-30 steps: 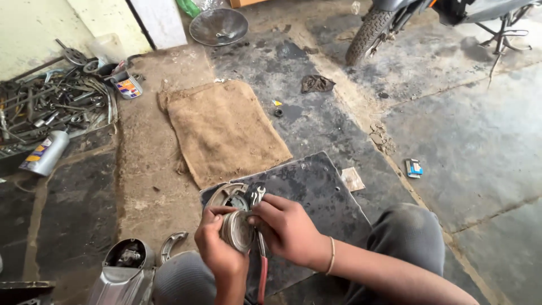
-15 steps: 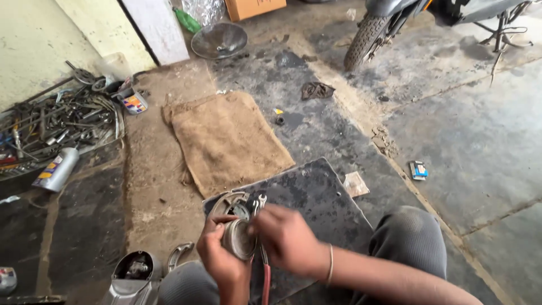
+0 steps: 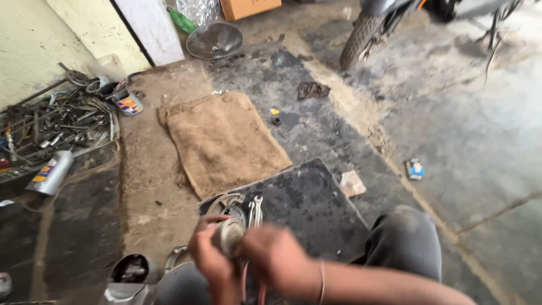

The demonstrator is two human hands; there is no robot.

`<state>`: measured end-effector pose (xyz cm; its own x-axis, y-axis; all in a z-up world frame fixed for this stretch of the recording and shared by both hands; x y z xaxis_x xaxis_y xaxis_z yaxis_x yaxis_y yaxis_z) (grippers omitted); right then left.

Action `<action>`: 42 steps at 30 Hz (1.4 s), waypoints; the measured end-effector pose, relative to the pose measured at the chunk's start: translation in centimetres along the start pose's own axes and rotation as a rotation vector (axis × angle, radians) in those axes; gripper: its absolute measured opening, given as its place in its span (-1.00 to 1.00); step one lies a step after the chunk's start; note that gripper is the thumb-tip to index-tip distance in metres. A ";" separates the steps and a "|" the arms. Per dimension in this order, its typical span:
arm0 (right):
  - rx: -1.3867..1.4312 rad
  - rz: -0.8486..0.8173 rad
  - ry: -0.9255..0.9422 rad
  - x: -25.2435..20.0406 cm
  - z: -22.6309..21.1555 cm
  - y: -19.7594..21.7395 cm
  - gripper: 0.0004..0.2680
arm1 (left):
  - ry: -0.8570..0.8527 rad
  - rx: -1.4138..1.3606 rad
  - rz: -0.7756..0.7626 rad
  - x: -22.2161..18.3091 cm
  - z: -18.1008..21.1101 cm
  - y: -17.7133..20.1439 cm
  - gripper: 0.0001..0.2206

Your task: The person cleans a motorcycle piston by scraping its surface with a small tool and then wipes it down with a cloth. They continue to rotate the piston, scraping and cleaning different areas of the component throughout the process.

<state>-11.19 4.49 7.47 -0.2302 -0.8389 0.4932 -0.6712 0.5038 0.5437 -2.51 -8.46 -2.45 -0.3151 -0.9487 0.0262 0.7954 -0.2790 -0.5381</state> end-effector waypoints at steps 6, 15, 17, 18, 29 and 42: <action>-0.045 0.089 -0.052 0.7 2.8 0.7 -0.87 | -0.149 -0.018 -0.033 -0.7 -0.4 0.4 -0.71; -0.024 0.118 -0.165 2.6 1.4 1.8 -0.94 | -0.104 -0.144 -0.039 -0.7 0.6 0.5 -0.76; 0.003 0.081 -0.191 2.2 1.4 2.4 -0.94 | -0.106 -0.142 0.038 -0.7 0.5 0.2 -0.78; -0.004 0.080 -0.223 2.0 1.6 2.8 -0.93 | -0.096 -0.159 0.071 -0.7 0.3 0.1 -0.80; -0.098 0.022 -0.033 1.3 -1.1 1.1 -0.93 | -0.092 -0.101 -0.103 -0.9 2.8 -1.9 -0.75; -0.082 -0.052 0.178 0.7 -3.0 -0.3 -0.84 | -0.056 -0.075 -0.023 -1.3 2.9 -1.6 -0.82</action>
<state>-9.01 4.37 9.68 -0.0634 -0.8181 0.5715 -0.6179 0.4819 0.6212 -1.85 -7.24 0.85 -0.3013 -0.9497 0.0854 0.7466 -0.2907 -0.5984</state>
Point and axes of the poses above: each hand's wrist, its own x-axis towards the middle knuckle, its own y-axis out of the back of the hand, z = x × y, the point moved 7 cm from there along x, towards the middle knuckle, and after that the axes turned 4 degrees about -y, right-handed, at the moved point
